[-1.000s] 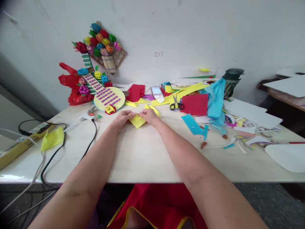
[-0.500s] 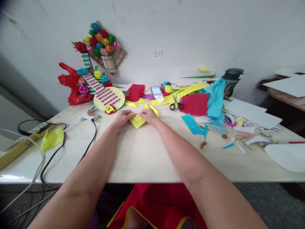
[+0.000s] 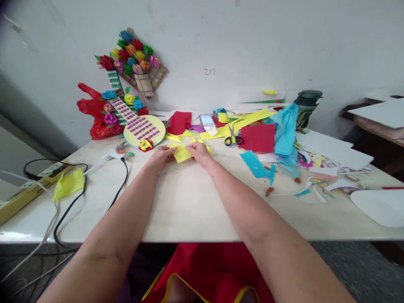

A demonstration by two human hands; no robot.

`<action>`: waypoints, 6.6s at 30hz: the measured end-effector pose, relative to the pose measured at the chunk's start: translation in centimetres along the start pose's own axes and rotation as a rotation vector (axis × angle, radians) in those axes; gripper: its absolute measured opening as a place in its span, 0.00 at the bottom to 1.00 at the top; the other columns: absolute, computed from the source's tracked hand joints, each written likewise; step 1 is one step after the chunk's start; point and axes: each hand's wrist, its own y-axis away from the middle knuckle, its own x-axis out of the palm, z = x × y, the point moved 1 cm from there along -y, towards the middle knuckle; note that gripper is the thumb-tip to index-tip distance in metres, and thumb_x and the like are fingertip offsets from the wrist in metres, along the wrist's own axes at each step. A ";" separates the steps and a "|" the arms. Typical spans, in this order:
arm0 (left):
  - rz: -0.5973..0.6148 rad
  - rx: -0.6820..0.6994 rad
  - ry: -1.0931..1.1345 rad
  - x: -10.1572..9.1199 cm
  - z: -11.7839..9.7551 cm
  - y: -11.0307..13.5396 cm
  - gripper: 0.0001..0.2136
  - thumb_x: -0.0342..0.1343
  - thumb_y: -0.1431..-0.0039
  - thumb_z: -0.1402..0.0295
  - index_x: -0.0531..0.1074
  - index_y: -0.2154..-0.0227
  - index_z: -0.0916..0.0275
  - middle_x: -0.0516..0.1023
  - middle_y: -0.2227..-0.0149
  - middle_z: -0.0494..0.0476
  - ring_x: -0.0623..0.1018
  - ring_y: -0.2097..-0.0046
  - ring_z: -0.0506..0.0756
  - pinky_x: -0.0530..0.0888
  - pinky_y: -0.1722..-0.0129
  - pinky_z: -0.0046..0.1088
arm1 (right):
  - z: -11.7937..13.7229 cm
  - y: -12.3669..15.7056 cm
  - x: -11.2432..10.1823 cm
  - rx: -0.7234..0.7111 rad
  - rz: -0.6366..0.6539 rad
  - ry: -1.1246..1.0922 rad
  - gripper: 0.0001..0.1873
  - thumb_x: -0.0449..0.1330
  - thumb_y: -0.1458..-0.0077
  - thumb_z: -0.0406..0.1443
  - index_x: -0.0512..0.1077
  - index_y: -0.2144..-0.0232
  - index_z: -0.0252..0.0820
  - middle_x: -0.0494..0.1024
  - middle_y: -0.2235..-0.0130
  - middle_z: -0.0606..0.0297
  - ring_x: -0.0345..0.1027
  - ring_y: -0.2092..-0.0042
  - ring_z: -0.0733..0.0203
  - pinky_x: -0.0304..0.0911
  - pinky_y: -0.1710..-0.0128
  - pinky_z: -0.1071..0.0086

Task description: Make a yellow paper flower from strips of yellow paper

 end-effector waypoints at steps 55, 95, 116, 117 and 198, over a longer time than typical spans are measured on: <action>0.020 0.186 0.034 0.5 0.2 0.2 0.21 0.65 0.64 0.60 0.73 0.66 0.68 0.77 0.68 0.60 0.76 0.66 0.55 0.71 0.68 0.28 | 0.5 0.4 0.0 0.024 0.234 0.060 0.16 0.62 0.57 0.44 0.70 0.77 0.35 0.77 0.73 0.60 0.60 0.80 0.72 0.51 0.86 0.79; 0.158 0.071 -0.073 0.5 -0.1 0.5 0.19 0.67 0.67 0.66 0.71 0.69 0.67 0.74 0.76 0.53 0.73 0.76 0.50 0.70 0.74 0.26 | 0.1 -0.4 -0.7 0.070 0.002 -0.163 0.11 0.66 0.61 0.35 0.68 0.77 0.36 0.71 0.83 0.70 0.60 0.83 0.71 0.58 0.86 0.78; 0.123 0.048 -0.077 -0.1 0.4 -0.1 0.16 0.66 0.65 0.65 0.68 0.73 0.66 0.75 0.77 0.52 0.74 0.78 0.51 0.71 0.78 0.25 | 0.6 0.1 -0.5 0.081 0.062 -0.066 0.11 0.68 0.65 0.35 0.70 0.78 0.36 0.70 0.84 0.72 0.63 0.83 0.70 0.60 0.85 0.77; 0.123 0.049 -0.065 -0.2 0.4 -0.1 0.16 0.66 0.65 0.65 0.69 0.73 0.66 0.75 0.76 0.52 0.75 0.78 0.51 0.71 0.77 0.25 | 0.6 0.1 -0.5 0.080 0.066 -0.073 0.11 0.68 0.64 0.35 0.71 0.78 0.35 0.71 0.84 0.72 0.63 0.83 0.70 0.60 0.86 0.77; 0.161 0.125 -0.050 -0.4 -0.5 0.6 0.22 0.62 0.60 0.70 0.68 0.58 0.67 0.75 0.73 0.53 0.77 0.73 0.52 0.76 0.66 0.32 | 0.8 -0.1 -1.9 0.077 0.218 -0.171 0.12 0.58 0.59 0.30 0.71 0.67 0.33 0.74 0.80 0.66 0.66 0.82 0.66 0.59 0.86 0.76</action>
